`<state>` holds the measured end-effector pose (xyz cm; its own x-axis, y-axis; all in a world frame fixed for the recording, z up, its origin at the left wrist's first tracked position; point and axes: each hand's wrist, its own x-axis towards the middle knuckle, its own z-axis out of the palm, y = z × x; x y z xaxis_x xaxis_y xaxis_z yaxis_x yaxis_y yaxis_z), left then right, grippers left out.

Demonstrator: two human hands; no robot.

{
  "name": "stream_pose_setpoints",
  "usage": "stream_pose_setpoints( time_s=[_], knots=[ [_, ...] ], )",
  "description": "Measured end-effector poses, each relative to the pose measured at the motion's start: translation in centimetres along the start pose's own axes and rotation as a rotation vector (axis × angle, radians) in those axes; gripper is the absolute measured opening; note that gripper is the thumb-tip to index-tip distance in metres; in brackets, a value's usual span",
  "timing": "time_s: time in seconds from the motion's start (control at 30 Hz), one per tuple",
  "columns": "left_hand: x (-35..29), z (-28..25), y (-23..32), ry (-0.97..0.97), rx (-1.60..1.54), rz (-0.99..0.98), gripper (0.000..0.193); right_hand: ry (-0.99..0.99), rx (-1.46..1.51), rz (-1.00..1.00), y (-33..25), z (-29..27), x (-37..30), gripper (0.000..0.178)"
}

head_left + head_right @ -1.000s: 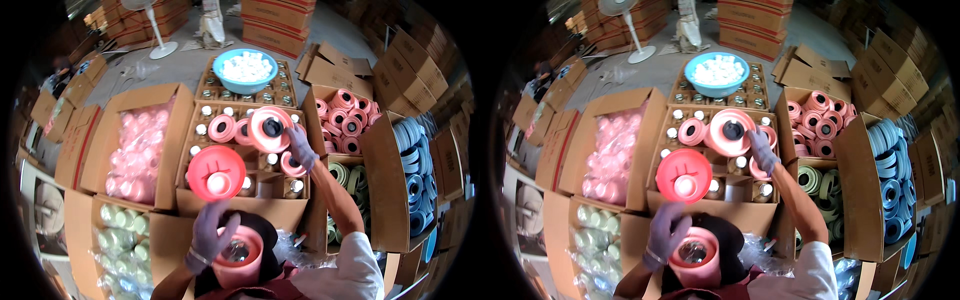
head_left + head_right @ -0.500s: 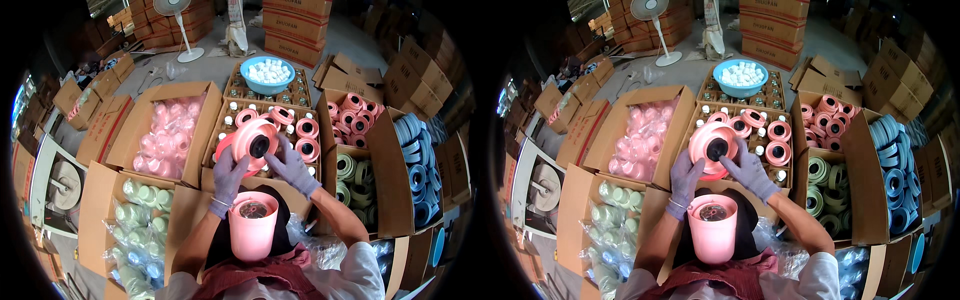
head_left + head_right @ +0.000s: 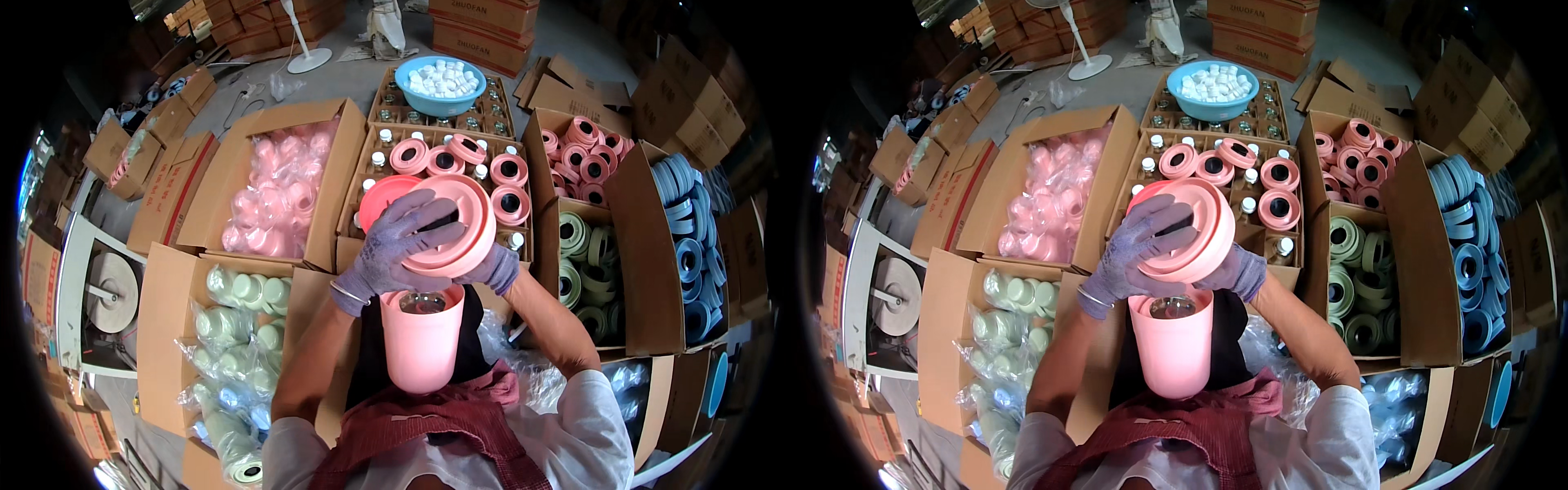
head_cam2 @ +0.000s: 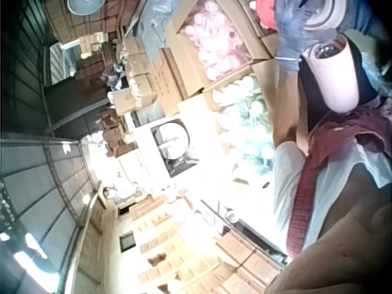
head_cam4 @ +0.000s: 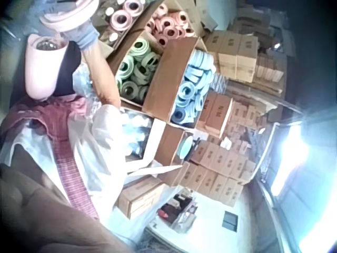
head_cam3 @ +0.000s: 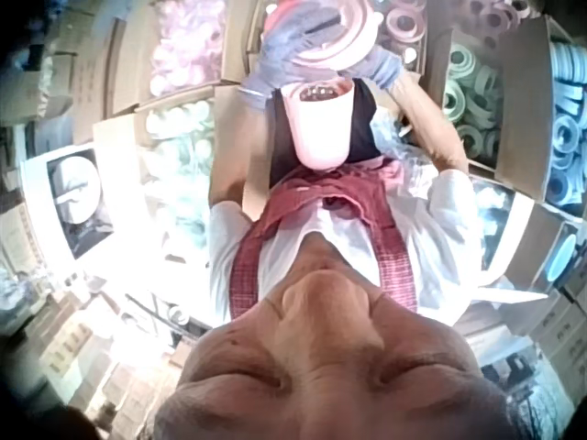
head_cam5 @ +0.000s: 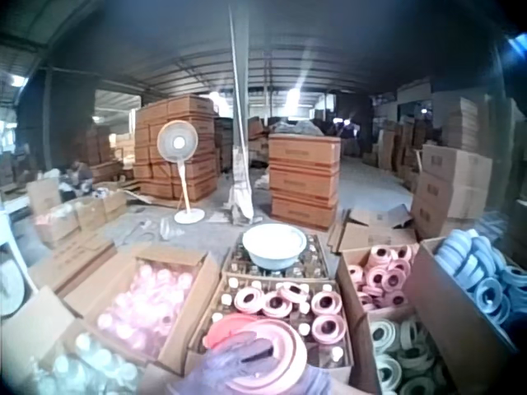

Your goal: The person assembles thermos flasks by inserting inner glass bottles into outer plastic shells, screwing on lids, and attaching handles. They handle multiple units in pink and light green colors, placing the finished products into cardboard boxes.

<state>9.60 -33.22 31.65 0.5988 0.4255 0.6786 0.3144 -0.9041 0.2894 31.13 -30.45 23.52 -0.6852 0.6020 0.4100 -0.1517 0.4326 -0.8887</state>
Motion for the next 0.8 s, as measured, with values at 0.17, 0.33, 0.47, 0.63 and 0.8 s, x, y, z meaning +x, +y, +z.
stream_pose_setpoints(
  time_s=[0.17,0.33,0.47,0.63,0.8],
  knots=[
    [-3.3,0.7,-0.5,0.378,-0.918,-0.882,0.052,0.388,-0.154,0.363,-3.5,0.7,3.2,0.054],
    [-1.4,0.7,2.8,0.514,-1.13,-0.953,0.053,0.333,-1.064,-0.112,-5.5,3.4,4.9,0.057],
    [-1.0,0.9,1.2,0.346,-0.011,-0.277,0.067,0.544,0.706,0.363,-8.2,5.1,5.4,0.05],
    [-3.9,0.0,-1.7,-0.01,-0.239,-0.156,0.065,0.177,0.725,0.707,2.4,0.3,-1.5,0.026],
    [-9.6,0.0,-2.8,-0.252,-0.566,-0.437,0.065,0.527,0.157,0.602,-0.5,2.6,-2.8,0.035]
  ],
)
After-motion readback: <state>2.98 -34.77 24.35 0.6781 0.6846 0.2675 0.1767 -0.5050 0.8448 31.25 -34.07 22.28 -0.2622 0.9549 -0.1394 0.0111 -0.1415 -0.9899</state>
